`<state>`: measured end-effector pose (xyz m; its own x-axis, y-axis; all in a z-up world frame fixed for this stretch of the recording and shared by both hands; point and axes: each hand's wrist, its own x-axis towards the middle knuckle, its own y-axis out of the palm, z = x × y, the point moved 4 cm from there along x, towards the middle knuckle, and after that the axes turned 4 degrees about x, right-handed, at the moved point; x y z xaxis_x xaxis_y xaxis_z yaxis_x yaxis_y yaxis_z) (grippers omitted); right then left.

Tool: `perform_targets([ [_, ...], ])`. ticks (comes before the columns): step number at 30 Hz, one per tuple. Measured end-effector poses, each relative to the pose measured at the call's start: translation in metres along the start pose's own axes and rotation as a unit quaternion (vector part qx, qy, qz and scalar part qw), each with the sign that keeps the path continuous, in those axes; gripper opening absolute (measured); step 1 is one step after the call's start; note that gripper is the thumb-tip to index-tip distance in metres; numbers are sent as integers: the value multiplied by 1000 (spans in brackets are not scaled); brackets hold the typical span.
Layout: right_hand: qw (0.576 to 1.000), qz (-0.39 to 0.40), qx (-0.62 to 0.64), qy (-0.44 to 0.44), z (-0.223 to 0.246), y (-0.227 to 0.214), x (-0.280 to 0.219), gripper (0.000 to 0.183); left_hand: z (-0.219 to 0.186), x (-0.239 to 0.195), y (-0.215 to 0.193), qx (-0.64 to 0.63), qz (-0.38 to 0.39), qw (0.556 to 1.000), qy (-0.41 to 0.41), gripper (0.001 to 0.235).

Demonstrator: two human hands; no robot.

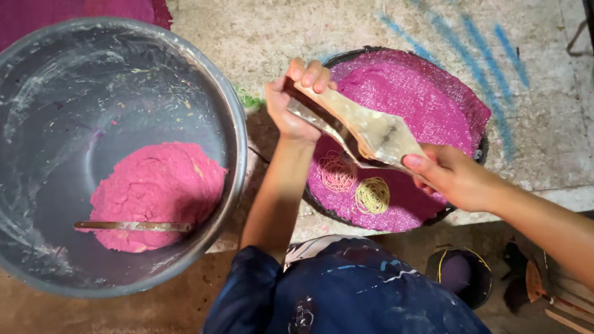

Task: The person scoops pink dough from a metal bowl and presses it into a wooden press. They then squeeze the press to extrude thin strands onto a purple mat, forming circular nests. The person repeats this process to create multiple dough circles on the mat.

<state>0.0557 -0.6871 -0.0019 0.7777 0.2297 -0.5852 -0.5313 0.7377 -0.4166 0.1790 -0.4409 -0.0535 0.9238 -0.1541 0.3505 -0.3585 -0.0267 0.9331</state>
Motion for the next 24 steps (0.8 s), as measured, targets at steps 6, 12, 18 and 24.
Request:
perform_targets([
  [6,996,50,60,-33,-3,6,9,47,-10,-38,-31,292,-246,898,-217,53],
  [12,994,34,97,-48,-27,11,30,46,10,-104,-66,491,-163,768,-377,47],
  [18,979,33,178,-93,-62,-6,42,60,-24,-150,-11,873,-16,291,-391,47],
  [24,955,114,267,-69,-69,-9,28,71,-25,-91,25,600,-23,789,-130,82],
])
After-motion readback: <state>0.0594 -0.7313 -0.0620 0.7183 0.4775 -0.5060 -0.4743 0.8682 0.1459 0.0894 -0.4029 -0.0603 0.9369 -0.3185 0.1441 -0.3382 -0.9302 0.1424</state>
